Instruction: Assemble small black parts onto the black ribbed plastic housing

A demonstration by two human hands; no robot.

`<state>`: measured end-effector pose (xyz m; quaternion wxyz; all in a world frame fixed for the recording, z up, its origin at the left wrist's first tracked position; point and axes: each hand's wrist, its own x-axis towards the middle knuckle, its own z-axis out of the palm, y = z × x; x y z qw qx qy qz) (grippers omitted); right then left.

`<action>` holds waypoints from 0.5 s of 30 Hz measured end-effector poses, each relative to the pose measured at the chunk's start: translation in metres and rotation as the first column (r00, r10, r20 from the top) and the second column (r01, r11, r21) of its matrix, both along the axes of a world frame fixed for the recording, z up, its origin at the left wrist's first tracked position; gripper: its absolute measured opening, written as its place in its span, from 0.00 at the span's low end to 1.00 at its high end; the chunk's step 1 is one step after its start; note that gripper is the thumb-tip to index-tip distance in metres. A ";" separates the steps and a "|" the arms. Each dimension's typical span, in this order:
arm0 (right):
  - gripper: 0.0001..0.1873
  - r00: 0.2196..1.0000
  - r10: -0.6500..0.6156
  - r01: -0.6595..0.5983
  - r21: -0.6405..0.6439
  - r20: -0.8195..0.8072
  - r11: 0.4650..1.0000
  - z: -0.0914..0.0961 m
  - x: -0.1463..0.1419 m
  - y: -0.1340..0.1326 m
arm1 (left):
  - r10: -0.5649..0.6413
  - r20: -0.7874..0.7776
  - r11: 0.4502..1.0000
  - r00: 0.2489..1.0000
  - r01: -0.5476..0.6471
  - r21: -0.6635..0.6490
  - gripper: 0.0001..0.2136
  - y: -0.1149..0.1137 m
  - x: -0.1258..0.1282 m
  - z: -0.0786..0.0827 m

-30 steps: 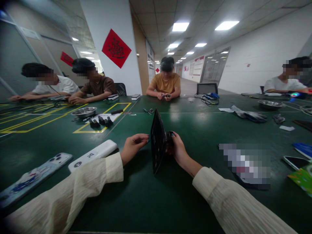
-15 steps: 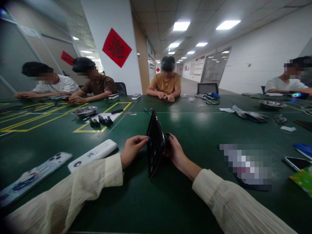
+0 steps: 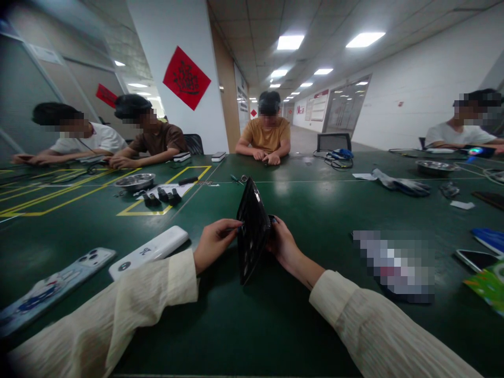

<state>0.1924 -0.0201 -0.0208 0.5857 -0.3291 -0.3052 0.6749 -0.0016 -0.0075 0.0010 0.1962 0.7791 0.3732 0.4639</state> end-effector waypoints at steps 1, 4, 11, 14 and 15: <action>0.12 1.000 -0.001 0.001 -0.001 0.005 1.000 0.000 0.000 0.000 | -0.003 -0.007 1.000 1.000 0.003 0.017 0.09 0.001 -0.001 0.000; 0.13 1.000 0.002 -0.002 0.007 0.016 1.000 0.001 -0.001 0.000 | -0.009 -0.042 0.998 0.999 0.012 0.058 0.08 0.004 -0.002 -0.001; 0.13 1.000 0.007 -0.007 -0.003 0.023 1.000 0.004 0.000 -0.003 | 0.007 -0.079 0.993 0.997 0.003 0.119 0.08 0.003 0.000 0.001; 0.12 1.000 -0.004 0.005 -0.028 0.016 1.000 0.006 -0.001 -0.003 | 0.004 -0.105 0.984 0.994 0.014 0.176 0.09 0.001 0.000 0.003; 0.12 1.000 -0.001 0.001 -0.033 0.013 0.999 0.006 -0.001 -0.003 | 0.000 -0.111 0.982 0.994 0.021 0.189 0.09 0.001 0.000 0.003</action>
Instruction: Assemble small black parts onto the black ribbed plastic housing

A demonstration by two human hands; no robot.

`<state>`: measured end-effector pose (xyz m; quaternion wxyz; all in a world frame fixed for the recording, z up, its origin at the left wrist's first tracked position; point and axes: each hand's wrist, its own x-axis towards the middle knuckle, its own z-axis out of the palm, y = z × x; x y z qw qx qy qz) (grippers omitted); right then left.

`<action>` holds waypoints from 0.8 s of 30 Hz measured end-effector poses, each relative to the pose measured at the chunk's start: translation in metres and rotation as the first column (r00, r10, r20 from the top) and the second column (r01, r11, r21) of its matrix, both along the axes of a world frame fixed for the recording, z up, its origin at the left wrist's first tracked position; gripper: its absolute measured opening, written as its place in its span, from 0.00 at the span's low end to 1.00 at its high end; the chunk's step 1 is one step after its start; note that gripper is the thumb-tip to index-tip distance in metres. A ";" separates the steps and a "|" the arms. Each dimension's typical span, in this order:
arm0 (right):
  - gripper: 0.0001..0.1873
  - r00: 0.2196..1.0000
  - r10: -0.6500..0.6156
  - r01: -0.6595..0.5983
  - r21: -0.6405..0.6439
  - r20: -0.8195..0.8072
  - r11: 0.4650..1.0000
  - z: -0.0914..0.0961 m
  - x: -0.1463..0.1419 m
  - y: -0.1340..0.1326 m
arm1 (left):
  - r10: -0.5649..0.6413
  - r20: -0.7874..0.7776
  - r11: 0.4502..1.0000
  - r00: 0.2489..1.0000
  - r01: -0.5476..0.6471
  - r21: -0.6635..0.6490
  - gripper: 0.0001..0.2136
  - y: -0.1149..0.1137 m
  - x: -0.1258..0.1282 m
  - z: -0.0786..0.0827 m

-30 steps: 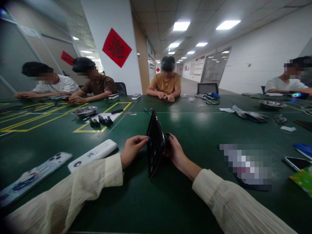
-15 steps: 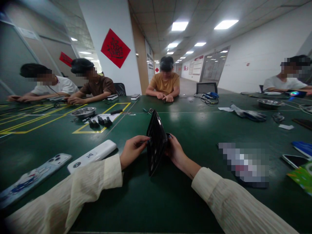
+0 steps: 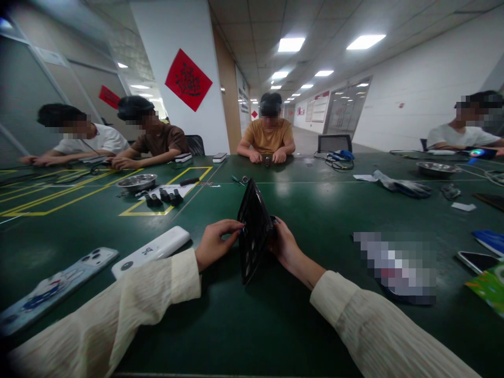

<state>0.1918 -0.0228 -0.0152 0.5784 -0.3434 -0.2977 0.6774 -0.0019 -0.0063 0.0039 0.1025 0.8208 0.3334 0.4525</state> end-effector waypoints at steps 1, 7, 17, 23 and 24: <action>0.12 1.000 0.003 -0.003 -0.003 -0.001 1.000 0.000 0.000 0.000 | -0.005 -0.004 1.000 1.000 0.005 0.009 0.09 0.000 0.000 0.000; 0.13 1.000 0.016 -0.017 0.034 0.015 0.999 -0.003 0.001 0.001 | -0.036 -0.015 0.998 0.999 0.037 0.044 0.09 0.001 -0.001 0.000; 0.11 0.999 0.034 -0.035 0.050 0.017 0.998 0.000 0.002 0.000 | -0.011 -0.009 1.000 1.000 0.011 0.024 0.07 0.003 -0.003 -0.001; 0.13 1.000 0.022 -0.022 0.032 -0.005 0.999 0.000 0.000 -0.001 | 0.082 0.056 0.994 0.995 -0.078 -0.070 0.05 0.004 -0.002 -0.004; 0.13 1.000 0.019 -0.019 0.034 -0.003 0.999 0.000 0.000 0.000 | 0.098 0.059 0.992 0.993 -0.093 -0.081 0.05 0.004 -0.001 -0.004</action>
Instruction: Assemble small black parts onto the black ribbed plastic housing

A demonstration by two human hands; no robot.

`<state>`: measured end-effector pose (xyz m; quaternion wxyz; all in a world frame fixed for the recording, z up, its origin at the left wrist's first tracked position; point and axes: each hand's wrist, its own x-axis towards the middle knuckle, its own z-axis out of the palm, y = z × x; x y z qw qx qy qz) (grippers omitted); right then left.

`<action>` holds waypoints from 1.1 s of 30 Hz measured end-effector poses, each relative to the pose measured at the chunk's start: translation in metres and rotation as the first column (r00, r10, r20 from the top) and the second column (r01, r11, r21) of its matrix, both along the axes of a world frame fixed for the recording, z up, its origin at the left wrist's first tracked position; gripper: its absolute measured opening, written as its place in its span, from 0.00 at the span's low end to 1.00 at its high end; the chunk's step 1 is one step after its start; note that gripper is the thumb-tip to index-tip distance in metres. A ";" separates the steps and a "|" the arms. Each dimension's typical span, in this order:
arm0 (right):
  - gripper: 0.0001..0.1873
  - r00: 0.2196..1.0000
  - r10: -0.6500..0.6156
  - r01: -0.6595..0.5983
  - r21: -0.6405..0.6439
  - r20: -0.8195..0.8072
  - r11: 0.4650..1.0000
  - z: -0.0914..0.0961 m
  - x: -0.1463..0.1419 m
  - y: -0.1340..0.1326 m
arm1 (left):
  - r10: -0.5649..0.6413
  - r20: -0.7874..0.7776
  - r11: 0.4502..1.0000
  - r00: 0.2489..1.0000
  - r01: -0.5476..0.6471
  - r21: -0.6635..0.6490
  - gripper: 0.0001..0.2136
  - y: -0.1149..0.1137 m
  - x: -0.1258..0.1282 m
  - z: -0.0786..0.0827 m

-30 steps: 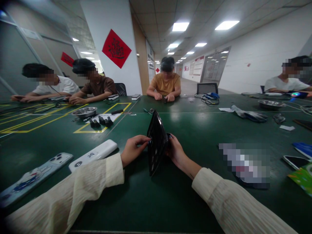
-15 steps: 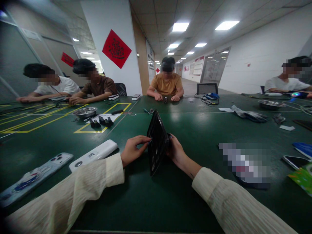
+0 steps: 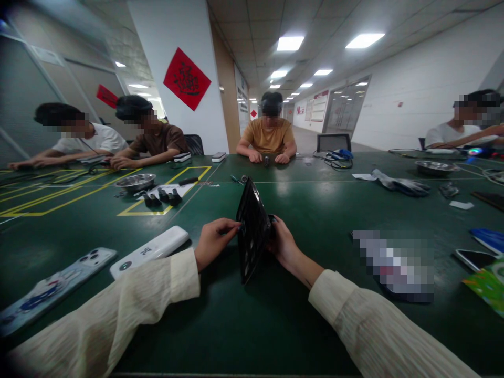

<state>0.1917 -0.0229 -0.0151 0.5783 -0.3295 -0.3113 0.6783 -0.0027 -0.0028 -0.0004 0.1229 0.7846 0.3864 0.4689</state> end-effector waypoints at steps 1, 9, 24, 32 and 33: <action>0.13 1.000 -0.006 0.006 0.004 0.000 1.000 0.000 0.000 0.000 | 0.011 -0.001 1.000 1.000 -0.011 -0.006 0.05 -0.001 0.001 0.000; 0.11 0.999 -0.027 0.026 0.047 0.022 0.999 0.001 -0.004 0.000 | 0.047 -0.012 0.999 0.999 -0.046 0.011 0.05 -0.005 0.005 0.004; 0.13 0.998 -0.060 0.061 -0.029 0.027 0.998 0.005 -0.003 -0.002 | 0.113 0.114 0.984 0.987 -0.095 -0.151 0.13 -0.010 0.010 0.006; 0.13 0.998 -0.064 0.064 0.007 0.000 0.998 -0.004 -0.002 0.000 | 0.085 0.092 0.989 0.992 -0.073 -0.127 0.10 -0.013 0.009 0.004; 0.14 0.997 -0.073 0.073 0.006 0.003 0.997 -0.005 -0.002 0.001 | 0.074 0.103 0.987 0.992 -0.059 -0.147 0.10 -0.013 0.009 0.003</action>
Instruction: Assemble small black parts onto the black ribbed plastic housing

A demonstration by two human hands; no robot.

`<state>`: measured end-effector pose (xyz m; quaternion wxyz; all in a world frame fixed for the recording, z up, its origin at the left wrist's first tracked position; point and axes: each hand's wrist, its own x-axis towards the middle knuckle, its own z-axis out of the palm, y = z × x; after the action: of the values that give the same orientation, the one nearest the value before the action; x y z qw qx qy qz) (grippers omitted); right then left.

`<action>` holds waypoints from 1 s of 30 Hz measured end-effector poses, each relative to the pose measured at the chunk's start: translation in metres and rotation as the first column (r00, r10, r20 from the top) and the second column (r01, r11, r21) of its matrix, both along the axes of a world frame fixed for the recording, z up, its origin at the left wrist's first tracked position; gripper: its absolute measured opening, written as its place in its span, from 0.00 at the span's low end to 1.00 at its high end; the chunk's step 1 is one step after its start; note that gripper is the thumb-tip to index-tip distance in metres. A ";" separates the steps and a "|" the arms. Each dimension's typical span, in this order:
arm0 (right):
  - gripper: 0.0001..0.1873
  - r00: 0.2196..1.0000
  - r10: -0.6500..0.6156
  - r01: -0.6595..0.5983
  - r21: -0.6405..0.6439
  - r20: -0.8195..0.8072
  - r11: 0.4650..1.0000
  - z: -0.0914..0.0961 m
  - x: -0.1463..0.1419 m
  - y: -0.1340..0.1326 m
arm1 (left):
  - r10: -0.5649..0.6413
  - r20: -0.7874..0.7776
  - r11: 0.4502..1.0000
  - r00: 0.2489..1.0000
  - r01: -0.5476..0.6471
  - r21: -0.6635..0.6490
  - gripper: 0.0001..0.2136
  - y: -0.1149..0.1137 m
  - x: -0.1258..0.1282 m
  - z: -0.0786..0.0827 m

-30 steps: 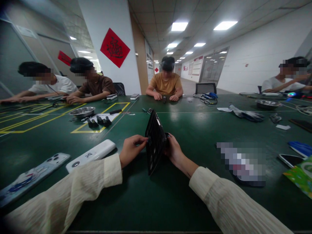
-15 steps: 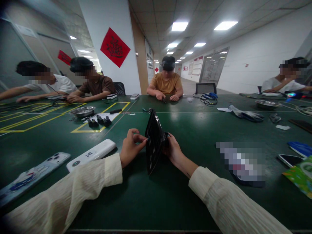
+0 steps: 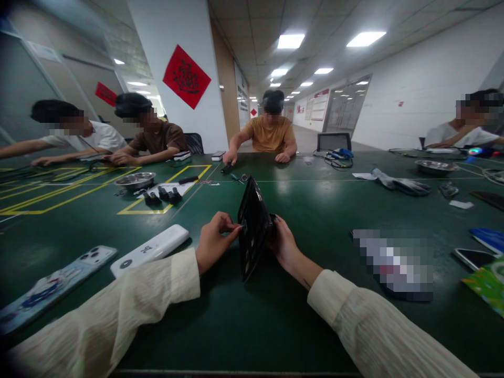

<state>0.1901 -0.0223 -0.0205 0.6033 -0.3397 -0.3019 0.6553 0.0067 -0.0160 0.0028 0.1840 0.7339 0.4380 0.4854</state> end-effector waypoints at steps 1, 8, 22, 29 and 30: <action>0.14 1.000 -0.006 0.006 -0.005 0.000 1.000 -0.001 0.000 0.000 | -0.015 0.012 1.000 1.000 0.015 -0.021 0.10 0.000 0.001 0.000; 0.16 1.000 -0.012 0.012 -0.008 -0.018 1.000 -0.001 -0.001 0.000 | -0.097 0.092 0.993 0.991 0.103 -0.057 0.09 0.001 0.001 -0.004; 0.16 1.000 -0.013 0.013 0.003 0.022 1.000 0.009 -0.004 -0.004 | 0.111 -0.581 0.950 0.806 0.086 0.301 0.10 0.005 -0.005 0.001; 0.20 0.998 0.009 -0.009 -0.012 0.059 1.000 0.013 -0.003 -0.006 | 0.086 -0.603 0.962 0.793 0.091 0.257 0.12 0.006 -0.004 0.002; 0.21 0.997 0.021 -0.020 -0.015 0.069 1.000 0.012 -0.003 -0.006 | 0.075 -0.589 0.966 0.804 0.087 0.242 0.13 0.007 -0.004 0.002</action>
<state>0.1869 -0.0280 -0.0081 0.5834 -0.3635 -0.3214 0.6513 0.0029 -0.0094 0.0046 -0.0573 0.8675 0.4047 0.2834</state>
